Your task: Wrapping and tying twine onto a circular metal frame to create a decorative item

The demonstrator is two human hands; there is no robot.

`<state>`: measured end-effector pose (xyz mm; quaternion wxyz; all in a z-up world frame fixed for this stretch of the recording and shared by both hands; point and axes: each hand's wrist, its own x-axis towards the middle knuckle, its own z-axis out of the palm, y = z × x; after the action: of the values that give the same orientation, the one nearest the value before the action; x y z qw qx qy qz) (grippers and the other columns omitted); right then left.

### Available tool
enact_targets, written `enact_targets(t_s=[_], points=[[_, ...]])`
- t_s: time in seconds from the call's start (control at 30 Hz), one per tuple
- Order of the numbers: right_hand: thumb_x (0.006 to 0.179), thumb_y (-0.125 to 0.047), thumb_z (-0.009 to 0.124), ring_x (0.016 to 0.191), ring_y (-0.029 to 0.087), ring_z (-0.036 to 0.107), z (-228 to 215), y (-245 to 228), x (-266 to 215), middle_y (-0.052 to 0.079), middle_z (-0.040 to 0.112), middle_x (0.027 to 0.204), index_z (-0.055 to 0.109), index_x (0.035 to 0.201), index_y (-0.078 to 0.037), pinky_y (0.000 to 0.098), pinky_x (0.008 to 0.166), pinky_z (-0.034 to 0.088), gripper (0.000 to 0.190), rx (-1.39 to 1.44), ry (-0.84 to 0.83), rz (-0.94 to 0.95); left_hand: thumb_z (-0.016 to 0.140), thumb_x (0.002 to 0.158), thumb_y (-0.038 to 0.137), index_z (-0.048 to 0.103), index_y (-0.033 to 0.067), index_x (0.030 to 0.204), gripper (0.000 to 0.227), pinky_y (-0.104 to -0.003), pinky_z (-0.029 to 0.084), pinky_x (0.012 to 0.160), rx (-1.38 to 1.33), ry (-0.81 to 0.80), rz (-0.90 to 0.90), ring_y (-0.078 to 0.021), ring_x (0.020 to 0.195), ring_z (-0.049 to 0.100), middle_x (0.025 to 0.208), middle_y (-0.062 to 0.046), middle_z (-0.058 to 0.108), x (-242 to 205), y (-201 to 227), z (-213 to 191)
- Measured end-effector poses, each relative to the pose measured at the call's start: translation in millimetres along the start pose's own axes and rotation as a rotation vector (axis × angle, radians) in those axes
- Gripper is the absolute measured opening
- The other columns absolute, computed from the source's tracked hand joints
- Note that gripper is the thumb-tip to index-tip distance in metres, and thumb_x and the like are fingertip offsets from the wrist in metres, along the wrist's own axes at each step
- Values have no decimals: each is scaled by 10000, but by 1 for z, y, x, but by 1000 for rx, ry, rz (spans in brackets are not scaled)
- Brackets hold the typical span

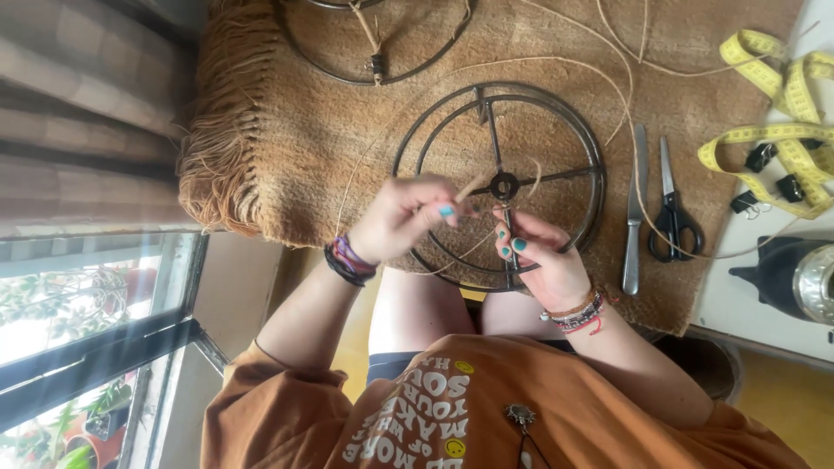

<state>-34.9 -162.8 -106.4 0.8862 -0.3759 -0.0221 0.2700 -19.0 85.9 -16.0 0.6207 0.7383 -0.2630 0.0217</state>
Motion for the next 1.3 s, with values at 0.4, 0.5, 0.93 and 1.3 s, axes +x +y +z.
enact_targets(t_s=[0.4,0.5,0.93,1.3], points=[[866,58,584,874,231,557,-25,13,-1,258,587,960,523,1378,153,369,791,429,525,-51,-8,-29,520,1068,256,624,106,888,256,-413,415,1137,824,-149,304,-205,766,744,794,-30,674,-10,-13,21],[846,67,614,945,285,626,-42,20,-2,298,634,1024,527,1395,115,381,832,483,557,-60,20,-7,554,1050,223,619,98,884,219,-434,353,1191,867,-154,266,-195,763,755,766,-30,669,-9,-13,34],[904,-361,510,1177,413,622,-101,-35,-22,360,621,1298,600,1202,128,509,1005,437,580,14,-82,110,556,1034,220,649,130,940,160,-548,164,1253,826,-345,145,-169,732,712,779,4,646,-14,-24,39],[1053,-54,588,1045,253,684,-82,-32,45,224,715,1105,704,1185,10,335,901,563,186,-920,139,-113,534,1028,176,653,121,907,178,-591,54,1267,851,-413,123,-155,744,688,763,25,590,-14,-22,36]])
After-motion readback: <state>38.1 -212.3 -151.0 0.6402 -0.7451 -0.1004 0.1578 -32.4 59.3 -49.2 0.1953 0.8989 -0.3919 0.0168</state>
